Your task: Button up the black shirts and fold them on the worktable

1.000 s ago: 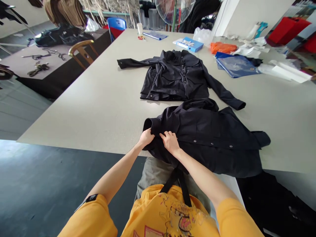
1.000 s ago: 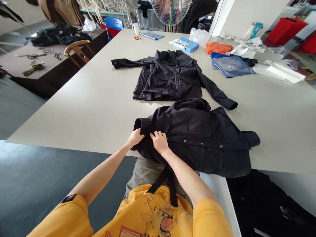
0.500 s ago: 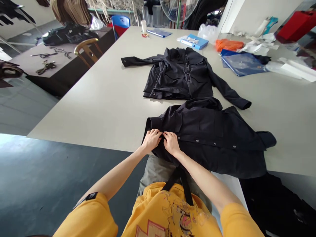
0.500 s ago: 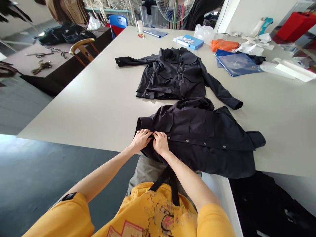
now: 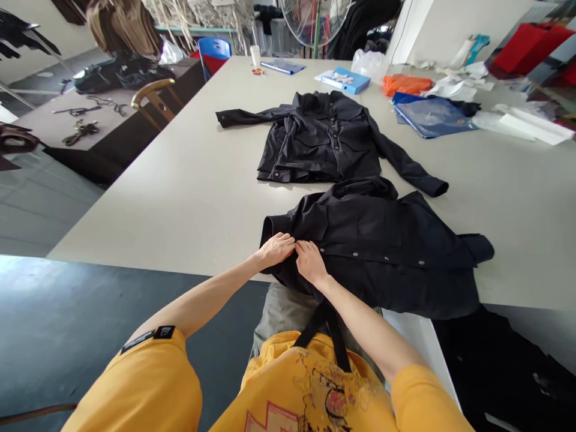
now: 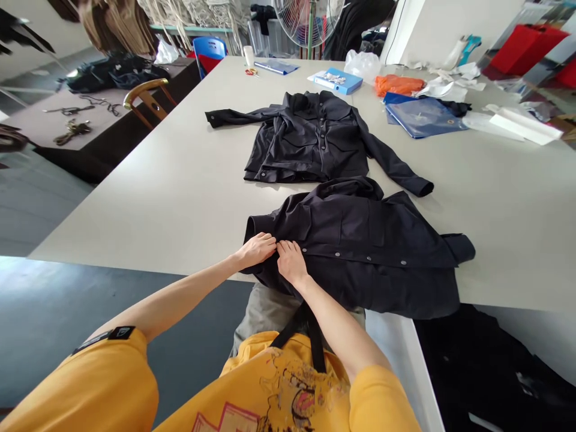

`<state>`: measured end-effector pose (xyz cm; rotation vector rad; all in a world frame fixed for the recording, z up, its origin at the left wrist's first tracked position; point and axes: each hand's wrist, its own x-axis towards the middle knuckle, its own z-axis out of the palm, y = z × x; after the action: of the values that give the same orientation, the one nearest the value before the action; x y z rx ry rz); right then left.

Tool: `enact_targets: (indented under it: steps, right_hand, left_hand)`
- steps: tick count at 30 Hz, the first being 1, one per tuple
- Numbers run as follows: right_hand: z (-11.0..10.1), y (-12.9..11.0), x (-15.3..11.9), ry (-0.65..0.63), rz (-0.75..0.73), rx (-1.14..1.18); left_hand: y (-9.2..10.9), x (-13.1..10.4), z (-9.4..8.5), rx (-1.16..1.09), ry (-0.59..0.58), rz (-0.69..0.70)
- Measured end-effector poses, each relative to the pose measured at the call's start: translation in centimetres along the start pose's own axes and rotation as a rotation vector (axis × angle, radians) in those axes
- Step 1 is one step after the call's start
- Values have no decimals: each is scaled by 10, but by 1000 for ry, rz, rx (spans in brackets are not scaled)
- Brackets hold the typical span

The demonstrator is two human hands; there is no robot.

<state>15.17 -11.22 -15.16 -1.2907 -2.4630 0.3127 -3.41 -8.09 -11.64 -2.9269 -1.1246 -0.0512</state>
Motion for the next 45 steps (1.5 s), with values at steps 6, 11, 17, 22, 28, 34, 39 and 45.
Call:
enact_targets:
  steps: [6,11,17,22,28,34,39,45]
  right_hand:
    - [-2,1,1,-45,-26,-49]
    - [-7,-4,-5,-89,-53,-72]
    - [-9,-23,-11,-157,12,-188]
    - [-2,-30,-13,-193,-5,-257]
    - [-2,-32,-17,-171,-29,-256]
    - [-7,-35,-18,-179,-82,-286]
    - [-6,-38,-17,-174,-107,-319]
    - [-10,-37,-10,-196,-134,-335]
  left_hand:
    - [49,-1,-4,129,-196,-259]
    - [85,-11,9,176,-177,-436]
    - [79,-24,16,61,-86,-431]
    - [74,-34,22,-16,29,-434]
    - [79,-34,25,89,-89,-405]
    - [87,-33,30,182,-130,-440]
    - [89,-36,29,181,-123,-471]
    - [87,-29,11,36,-162,-512]
